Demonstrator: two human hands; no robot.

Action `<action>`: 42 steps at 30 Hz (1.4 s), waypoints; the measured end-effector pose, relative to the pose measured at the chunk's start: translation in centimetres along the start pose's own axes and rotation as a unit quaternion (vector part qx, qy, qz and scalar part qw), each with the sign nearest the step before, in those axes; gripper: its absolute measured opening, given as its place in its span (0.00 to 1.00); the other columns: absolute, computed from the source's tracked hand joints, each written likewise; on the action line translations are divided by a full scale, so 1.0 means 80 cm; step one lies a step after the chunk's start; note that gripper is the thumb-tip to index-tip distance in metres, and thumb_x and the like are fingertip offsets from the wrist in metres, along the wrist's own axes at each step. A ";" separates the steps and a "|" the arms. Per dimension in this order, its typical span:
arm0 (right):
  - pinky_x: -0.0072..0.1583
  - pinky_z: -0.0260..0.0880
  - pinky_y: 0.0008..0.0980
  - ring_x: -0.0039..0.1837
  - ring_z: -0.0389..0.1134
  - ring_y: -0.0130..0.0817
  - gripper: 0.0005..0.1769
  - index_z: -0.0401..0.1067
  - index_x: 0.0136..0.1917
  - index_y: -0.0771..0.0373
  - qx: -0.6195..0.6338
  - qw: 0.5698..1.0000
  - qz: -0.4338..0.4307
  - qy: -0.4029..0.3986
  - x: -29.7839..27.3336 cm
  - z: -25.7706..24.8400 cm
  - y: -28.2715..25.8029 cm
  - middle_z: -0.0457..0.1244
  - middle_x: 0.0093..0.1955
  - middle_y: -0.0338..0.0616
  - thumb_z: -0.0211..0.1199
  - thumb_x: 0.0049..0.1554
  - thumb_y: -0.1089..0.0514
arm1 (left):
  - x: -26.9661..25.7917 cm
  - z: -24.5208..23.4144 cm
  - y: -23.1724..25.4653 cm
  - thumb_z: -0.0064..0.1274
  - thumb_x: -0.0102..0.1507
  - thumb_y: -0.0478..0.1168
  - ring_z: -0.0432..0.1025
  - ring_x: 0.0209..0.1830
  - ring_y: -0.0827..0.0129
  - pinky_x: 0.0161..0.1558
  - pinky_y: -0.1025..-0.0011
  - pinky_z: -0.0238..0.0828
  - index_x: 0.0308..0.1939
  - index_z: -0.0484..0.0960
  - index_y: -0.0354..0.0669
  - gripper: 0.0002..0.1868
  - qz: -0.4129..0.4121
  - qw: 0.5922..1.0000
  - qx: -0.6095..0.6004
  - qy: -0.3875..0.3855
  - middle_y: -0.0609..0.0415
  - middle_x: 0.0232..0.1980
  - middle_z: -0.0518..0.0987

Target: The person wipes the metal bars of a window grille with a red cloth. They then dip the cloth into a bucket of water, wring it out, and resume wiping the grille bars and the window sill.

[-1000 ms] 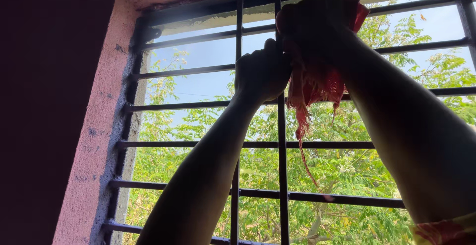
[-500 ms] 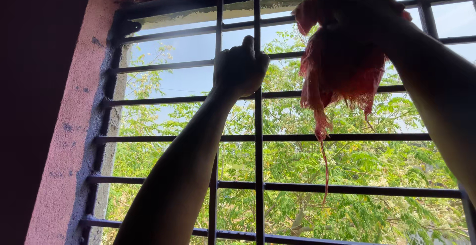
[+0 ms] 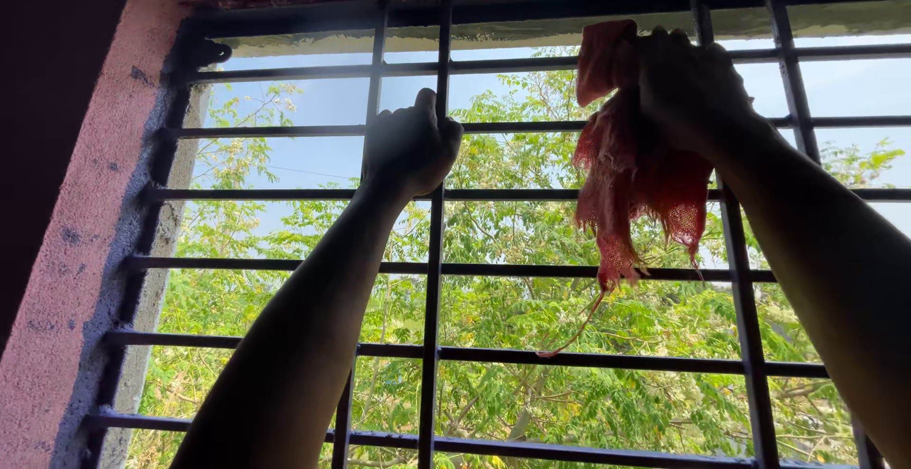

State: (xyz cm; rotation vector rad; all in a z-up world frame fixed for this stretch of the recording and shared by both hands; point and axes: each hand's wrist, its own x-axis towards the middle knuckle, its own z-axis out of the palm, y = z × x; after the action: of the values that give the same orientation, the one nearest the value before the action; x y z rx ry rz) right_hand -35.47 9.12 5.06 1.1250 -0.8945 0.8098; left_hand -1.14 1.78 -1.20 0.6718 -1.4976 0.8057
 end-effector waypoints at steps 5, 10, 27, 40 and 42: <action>0.53 0.68 0.58 0.56 0.68 0.60 0.17 0.72 0.58 0.63 0.050 0.999 -0.011 0.007 -0.009 -0.052 0.024 0.65 0.54 0.60 0.62 0.60 0.51 | -0.001 0.003 0.006 0.44 0.65 0.50 0.77 0.43 0.43 0.53 0.48 0.69 0.49 0.75 0.37 0.20 -0.012 1.000 0.009 0.007 0.38 0.38 0.83; 0.54 0.67 0.59 0.59 0.65 0.61 0.20 0.72 0.59 0.63 0.024 0.975 0.036 0.216 -0.024 -0.056 0.048 0.63 0.58 0.60 0.65 0.60 0.50 | 0.000 0.009 0.010 0.45 0.64 0.51 0.78 0.41 0.45 0.51 0.49 0.70 0.48 0.74 0.36 0.21 -0.017 1.000 0.011 0.012 0.39 0.37 0.83; 0.59 0.63 0.58 0.65 0.61 0.54 0.35 0.72 0.66 0.52 -0.045 0.988 0.015 0.149 -0.048 -0.036 -0.028 0.62 0.65 0.52 0.74 0.45 0.51 | 0.001 0.012 0.025 0.45 0.66 0.50 0.79 0.41 0.44 0.50 0.49 0.74 0.52 0.71 0.34 0.22 -0.019 0.999 0.037 0.034 0.37 0.37 0.83; 0.58 0.70 0.42 0.55 0.69 0.36 0.18 0.73 0.53 0.56 0.190 0.926 -0.211 0.247 0.038 -0.101 -0.147 0.67 0.51 0.37 0.61 0.55 0.74 | 0.046 -0.003 0.006 0.47 0.65 0.54 0.80 0.42 0.49 0.52 0.50 0.76 0.72 0.55 0.44 0.36 -0.048 0.993 0.079 -0.075 0.42 0.42 0.82; 0.54 0.70 0.42 0.55 0.70 0.39 0.16 0.76 0.54 0.54 0.090 0.931 -0.223 0.275 0.080 -0.081 -0.162 0.68 0.51 0.38 0.66 0.54 0.69 | 0.060 -0.001 0.001 0.53 0.61 0.56 0.79 0.43 0.50 0.49 0.50 0.76 0.68 0.58 0.45 0.37 -0.045 0.992 0.099 -0.063 0.44 0.45 0.79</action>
State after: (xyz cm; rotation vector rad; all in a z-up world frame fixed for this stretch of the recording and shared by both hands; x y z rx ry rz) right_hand -20.11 12.88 4.58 1.1192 -0.0856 0.7739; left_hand -1.59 2.16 3.60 0.9457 -1.5009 0.8629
